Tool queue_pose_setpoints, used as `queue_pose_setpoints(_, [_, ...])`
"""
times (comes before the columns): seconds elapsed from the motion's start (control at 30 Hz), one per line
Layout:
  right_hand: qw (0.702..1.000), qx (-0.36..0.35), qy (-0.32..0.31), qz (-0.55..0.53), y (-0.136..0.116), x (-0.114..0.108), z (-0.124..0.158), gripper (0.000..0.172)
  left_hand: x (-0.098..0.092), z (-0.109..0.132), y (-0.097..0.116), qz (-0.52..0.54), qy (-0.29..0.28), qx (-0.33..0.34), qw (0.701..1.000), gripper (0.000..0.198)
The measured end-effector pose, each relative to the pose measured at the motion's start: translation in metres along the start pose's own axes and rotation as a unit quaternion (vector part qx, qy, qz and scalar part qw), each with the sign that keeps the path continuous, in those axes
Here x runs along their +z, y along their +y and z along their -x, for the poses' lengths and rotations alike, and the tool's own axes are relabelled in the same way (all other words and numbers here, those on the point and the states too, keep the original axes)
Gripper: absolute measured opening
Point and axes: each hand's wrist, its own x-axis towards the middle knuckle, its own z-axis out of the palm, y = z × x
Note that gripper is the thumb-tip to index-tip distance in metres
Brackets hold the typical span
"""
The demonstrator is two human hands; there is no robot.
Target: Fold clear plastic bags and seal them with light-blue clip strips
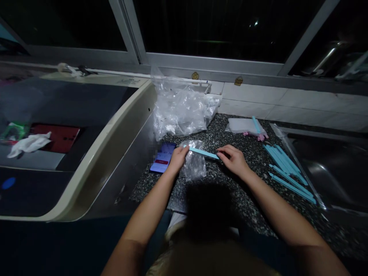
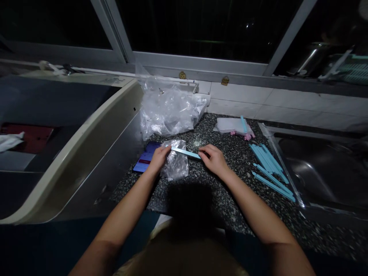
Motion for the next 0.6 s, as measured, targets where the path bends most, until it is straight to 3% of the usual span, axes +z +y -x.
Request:
queue_pose_setpoints(0.23, [0.998,-0.046,0.018,0.049,-0.004,-0.003,0.011,0.018,0.010,0.007,-0.008,0.041,-0.032,0.005,0.999,0.030])
queue_pose_setpoints(0.37, [0.992,-0.055,-0.001,0.114,-0.006,0.001,0.013,0.032,0.013,0.011,-0.007,0.060,-0.052,-0.014,0.997,0.031])
queue_pose_setpoints(0.6, [0.996,-0.031,-0.010,0.078,-0.004,0.003,0.014,0.019,0.013,0.011,-0.005,0.057,-0.040,-0.026,0.997,0.030])
